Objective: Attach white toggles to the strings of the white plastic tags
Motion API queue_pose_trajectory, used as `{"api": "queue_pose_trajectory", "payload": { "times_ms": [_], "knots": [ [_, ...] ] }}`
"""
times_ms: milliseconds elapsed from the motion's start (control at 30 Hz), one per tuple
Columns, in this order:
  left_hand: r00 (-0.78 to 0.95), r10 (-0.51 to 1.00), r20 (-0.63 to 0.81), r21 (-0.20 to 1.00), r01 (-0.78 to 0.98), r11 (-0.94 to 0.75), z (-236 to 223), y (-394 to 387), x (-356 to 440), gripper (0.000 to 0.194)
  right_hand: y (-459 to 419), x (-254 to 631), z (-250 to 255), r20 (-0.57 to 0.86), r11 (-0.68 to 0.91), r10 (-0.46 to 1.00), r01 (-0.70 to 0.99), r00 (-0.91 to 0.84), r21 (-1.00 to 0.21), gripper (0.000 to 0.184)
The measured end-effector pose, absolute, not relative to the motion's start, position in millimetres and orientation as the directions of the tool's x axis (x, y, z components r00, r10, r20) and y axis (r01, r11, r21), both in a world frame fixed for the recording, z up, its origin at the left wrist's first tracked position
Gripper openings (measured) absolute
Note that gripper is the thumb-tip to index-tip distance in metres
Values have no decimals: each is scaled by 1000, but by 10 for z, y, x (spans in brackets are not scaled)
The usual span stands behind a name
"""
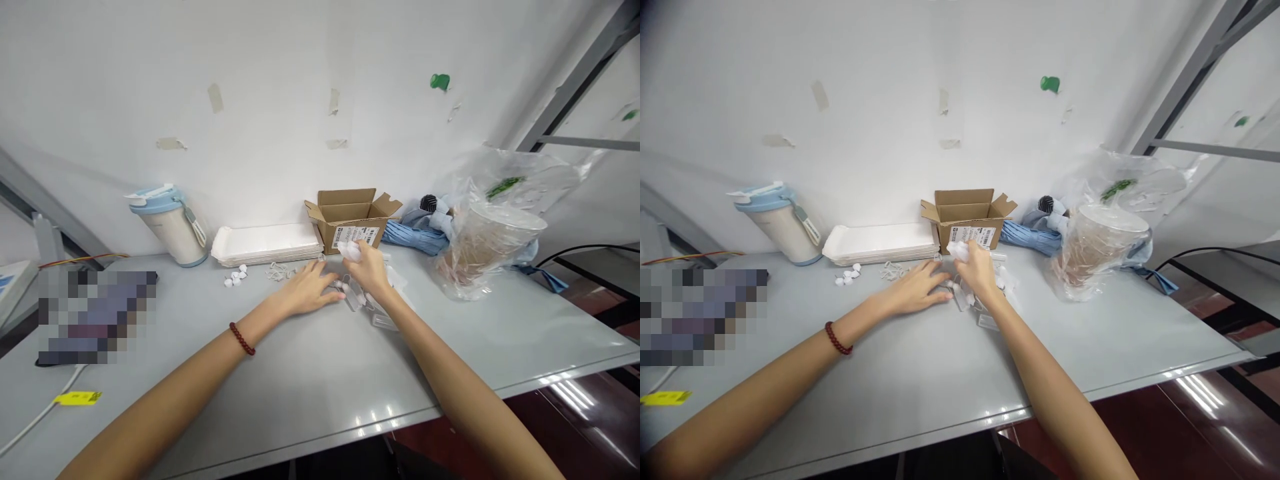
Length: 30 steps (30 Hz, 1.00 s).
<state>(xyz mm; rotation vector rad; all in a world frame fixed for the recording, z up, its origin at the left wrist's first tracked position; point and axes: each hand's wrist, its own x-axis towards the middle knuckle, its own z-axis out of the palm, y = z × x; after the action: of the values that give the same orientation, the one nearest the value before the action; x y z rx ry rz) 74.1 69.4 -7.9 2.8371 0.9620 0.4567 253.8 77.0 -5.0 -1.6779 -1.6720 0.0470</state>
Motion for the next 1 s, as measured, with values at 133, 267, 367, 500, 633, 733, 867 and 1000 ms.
{"api": "queue_pose_trajectory", "payload": {
  "times_ms": [133, 267, 367, 500, 633, 733, 867, 1000],
  "knots": [
    [763, 567, 312, 223, 521, -824, -182, 543, 796, 30, 781, 2549, -52, 452, 138, 882, 848, 129, -511, 28],
    [756, 552, 350, 247, 494, -833, -256, 369, 856, 22, 740, 2467, -30, 406, 218, 913, 884, -36, -413, 30],
    [724, 594, 350, 289, 520, -804, -295, 307, 898, 22, 723, 2406, -19, 323, 204, 940, 938, -108, -280, 28],
    [656, 668, 352, 352, 568, -744, -331, 301, 901, 29, 746, 2417, -55, 312, 169, 943, 976, -119, -139, 36],
    [619, 709, 337, 264, 661, -703, -317, 307, 896, 32, 763, 2506, -56, 349, 213, 929, 946, -119, -245, 61],
    [622, 732, 277, 132, 730, -671, -265, 282, 917, 35, 751, 2555, 18, 398, 266, 910, 898, -113, -352, 46],
    [599, 783, 169, 56, 787, -614, -192, 237, 925, 41, 696, 2548, 148, 477, 309, 875, 850, -79, -427, 16],
    [420, 893, 159, 349, 823, -449, -132, 290, 875, 41, 589, 2502, 247, 433, 317, 900, 752, -47, -577, 22]
  ]
}}
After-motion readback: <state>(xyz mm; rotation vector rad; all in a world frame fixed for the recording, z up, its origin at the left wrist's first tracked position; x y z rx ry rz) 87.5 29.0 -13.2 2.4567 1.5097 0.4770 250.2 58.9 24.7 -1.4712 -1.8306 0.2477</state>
